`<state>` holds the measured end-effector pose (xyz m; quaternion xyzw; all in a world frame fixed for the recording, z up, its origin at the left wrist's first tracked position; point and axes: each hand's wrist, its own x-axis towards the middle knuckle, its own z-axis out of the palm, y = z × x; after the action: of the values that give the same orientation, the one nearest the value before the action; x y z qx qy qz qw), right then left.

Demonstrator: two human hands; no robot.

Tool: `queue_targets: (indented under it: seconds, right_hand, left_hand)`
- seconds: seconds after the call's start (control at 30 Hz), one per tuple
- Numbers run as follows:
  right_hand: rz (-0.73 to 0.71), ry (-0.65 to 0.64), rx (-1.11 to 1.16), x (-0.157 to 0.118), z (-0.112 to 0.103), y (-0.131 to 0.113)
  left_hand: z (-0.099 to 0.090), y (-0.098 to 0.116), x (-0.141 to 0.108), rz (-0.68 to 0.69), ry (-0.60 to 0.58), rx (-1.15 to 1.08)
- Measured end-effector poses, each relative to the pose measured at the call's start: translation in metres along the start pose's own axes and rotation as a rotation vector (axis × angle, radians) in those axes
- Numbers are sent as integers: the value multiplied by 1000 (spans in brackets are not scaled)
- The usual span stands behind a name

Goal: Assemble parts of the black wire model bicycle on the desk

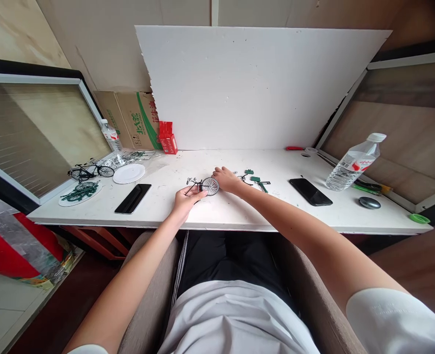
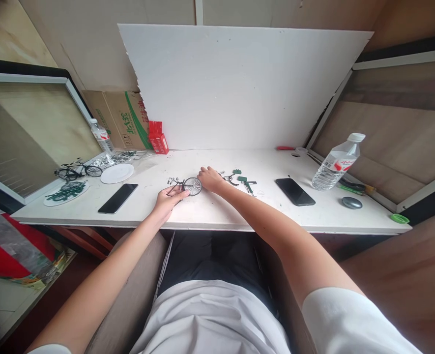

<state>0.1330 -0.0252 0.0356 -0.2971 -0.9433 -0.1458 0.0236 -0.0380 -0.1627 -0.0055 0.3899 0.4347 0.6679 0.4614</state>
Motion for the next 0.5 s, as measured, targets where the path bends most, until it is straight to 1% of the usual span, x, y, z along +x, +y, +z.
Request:
queue_targets:
  seconds: [0.13, 0.23, 0.33, 0.4, 0.5]
  right_hand:
    - [62, 50, 77, 5, 0, 5]
    - [132, 112, 151, 1, -3, 15]
    - [197, 166, 257, -15, -6, 22]
    - [256, 230, 477, -31, -9, 23]
    - [264, 352, 659, -58, -16, 15]
  left_hand:
    - [0, -1, 1, 19, -9, -3]
    - [0, -1, 1, 19, -15, 2]
    - [0, 0, -1, 23, -23, 17]
    - [1, 1, -2, 27, -27, 31]
    - [3, 5, -6, 24, -32, 47]
